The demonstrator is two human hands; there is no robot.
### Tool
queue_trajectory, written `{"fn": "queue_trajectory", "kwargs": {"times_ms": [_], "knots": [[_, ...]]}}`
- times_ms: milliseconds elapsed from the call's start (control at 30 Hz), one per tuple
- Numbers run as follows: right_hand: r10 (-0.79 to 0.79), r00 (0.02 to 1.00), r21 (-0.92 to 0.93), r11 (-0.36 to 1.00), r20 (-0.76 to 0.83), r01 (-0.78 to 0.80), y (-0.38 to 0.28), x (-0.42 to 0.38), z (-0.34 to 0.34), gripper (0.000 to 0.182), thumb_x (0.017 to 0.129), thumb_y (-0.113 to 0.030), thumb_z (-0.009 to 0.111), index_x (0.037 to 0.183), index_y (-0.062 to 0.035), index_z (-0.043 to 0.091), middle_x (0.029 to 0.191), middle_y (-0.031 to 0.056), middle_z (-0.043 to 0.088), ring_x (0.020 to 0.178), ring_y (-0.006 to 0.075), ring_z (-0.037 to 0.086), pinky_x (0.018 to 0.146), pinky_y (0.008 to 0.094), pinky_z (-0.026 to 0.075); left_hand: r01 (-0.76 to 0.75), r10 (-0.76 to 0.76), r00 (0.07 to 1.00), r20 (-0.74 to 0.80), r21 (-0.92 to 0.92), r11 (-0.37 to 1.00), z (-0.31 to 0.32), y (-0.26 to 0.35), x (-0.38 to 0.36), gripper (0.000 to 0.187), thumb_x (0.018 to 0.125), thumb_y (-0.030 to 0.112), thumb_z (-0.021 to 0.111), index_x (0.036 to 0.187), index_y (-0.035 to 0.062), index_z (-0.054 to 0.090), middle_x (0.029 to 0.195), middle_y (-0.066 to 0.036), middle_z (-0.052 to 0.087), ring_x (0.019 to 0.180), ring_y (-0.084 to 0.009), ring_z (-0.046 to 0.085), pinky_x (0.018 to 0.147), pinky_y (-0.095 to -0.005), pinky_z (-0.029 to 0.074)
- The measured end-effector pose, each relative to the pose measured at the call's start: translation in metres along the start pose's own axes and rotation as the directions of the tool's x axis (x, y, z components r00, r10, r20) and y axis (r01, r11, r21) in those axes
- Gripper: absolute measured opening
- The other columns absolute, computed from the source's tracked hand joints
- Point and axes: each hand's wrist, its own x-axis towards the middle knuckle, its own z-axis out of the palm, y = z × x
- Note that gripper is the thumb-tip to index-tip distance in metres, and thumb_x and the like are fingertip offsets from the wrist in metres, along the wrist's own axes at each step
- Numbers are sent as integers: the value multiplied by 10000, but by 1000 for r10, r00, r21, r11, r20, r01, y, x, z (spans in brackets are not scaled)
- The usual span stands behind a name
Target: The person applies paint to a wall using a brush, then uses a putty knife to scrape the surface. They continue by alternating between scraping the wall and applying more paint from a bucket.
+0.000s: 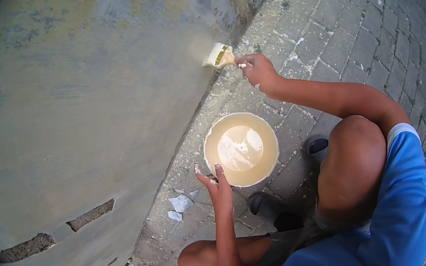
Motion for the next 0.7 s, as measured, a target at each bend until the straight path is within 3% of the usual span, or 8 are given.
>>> {"fn": "queue_trajectory", "kwargs": {"times_ms": [100,200,300,400,500,600,700], "knots": [[21,995,-113,993,-98,-32,51,10,-1,302,947,-296,584,1050,-41,709,783,185,683,715,260,662,694,384,502,-19,19,1000,15,-12,1000,0,3,0,753,1005,326,488,1525,100,-7,1501,-295,228,1384,-348,295,1114,-405,260],[162,986,-251,954,-38,-166,68,26,-3,290,949,-271,584,1068,-32,697,789,179,682,704,244,652,684,368,496,-26,27,999,29,-28,999,2,5,-2,770,1000,334,496,1523,80,-8,1506,-295,219,1386,-347,293,1119,-407,251],[-79,997,-110,991,-13,77,35,31,12,286,945,-241,581,1080,-12,687,790,153,684,683,228,644,662,367,490,-14,14,1000,-14,14,1000,-3,-6,2,790,993,342,506,1522,63,-11,1504,-297,223,1385,-348,297,1120,-408,253],[-6,999,126,992,44,0,-37,12,18,284,949,-203,566,1103,10,675,735,86,645,618,155,576,595,334,457,-3,7,999,-48,75,997,-2,-9,2,802,989,348,510,1521,55,-14,1490,-304,251,1378,-348,311,1117,-404,261],[-91,978,284,958,190,34,-83,-18,-10,328,947,-113,524,1232,29,605,730,-8,563,602,55,448,526,242,372,-24,26,999,-24,77,997,0,-1,0,808,990,349,510,1516,39,-19,1469,-313,288,1367,-346,332,1112,-397,271],[-312,940,436,872,139,224,-130,-45,-35,290,978,-225,543,1069,19,671,661,-18,494,539,62,390,489,255,324,-48,48,999,-2,52,997,1,-3,1,821,992,343,511,1508,11,-35,1454,-319,311,1348,-341,360,1100,-391,291],[-377,921,390,866,97,313,-121,-44,-38,329,981,-283,557,1048,19,668,645,-17,489,528,65,380,476,260,316,-2,2,999,40,-5,1000,1,8,-5,837,994,336,512,1498,-11,-59,1449,-319,315,1332,-333,381,1082,-383,319]]}}
